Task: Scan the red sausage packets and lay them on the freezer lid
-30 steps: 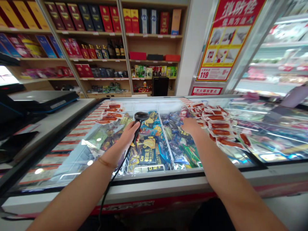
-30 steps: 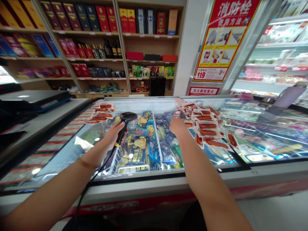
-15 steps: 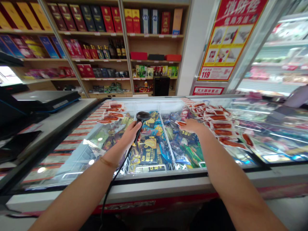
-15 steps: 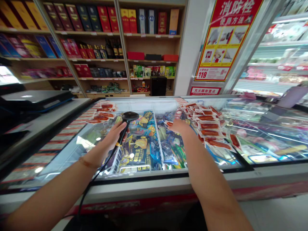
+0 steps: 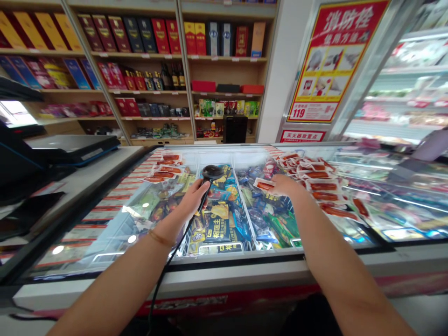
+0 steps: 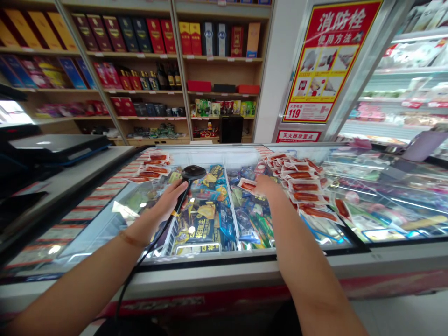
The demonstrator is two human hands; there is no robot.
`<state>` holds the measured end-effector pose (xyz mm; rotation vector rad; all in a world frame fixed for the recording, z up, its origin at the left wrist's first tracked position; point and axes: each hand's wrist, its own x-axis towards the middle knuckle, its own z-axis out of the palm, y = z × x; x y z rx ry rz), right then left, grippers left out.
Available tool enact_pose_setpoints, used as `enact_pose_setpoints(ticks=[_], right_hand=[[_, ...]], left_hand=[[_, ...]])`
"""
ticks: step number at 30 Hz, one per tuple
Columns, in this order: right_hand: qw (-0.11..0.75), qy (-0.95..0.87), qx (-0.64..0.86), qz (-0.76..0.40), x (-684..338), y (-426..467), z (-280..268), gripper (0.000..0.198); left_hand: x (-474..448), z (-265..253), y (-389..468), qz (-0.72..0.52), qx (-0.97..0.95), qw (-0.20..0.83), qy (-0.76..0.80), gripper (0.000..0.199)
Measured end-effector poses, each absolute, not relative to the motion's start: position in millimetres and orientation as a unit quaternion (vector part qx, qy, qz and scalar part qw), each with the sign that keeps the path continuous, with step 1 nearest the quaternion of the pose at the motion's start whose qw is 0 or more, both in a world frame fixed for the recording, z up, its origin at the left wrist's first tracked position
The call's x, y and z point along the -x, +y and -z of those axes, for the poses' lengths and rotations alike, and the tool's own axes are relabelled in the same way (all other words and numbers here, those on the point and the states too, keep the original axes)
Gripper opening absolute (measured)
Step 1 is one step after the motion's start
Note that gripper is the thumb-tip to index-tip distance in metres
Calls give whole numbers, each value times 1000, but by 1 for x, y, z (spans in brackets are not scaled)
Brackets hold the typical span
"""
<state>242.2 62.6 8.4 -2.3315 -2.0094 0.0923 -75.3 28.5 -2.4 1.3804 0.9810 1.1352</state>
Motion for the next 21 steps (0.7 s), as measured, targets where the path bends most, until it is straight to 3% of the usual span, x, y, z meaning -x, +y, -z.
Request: enact_pose_setpoints(ticks=[10, 15, 21], right_hand=[[387, -655, 649, -5, -204, 81, 14, 32], [460, -670, 583, -2, -190, 83, 19, 30], [481, -687, 544, 24, -183, 79, 16, 31]], left_hand=[[73, 1, 24, -494, -583, 538, 357, 44], [73, 2, 26, -503, -583, 538, 343, 49], [72, 1, 24, -497, -578, 545, 348, 49]])
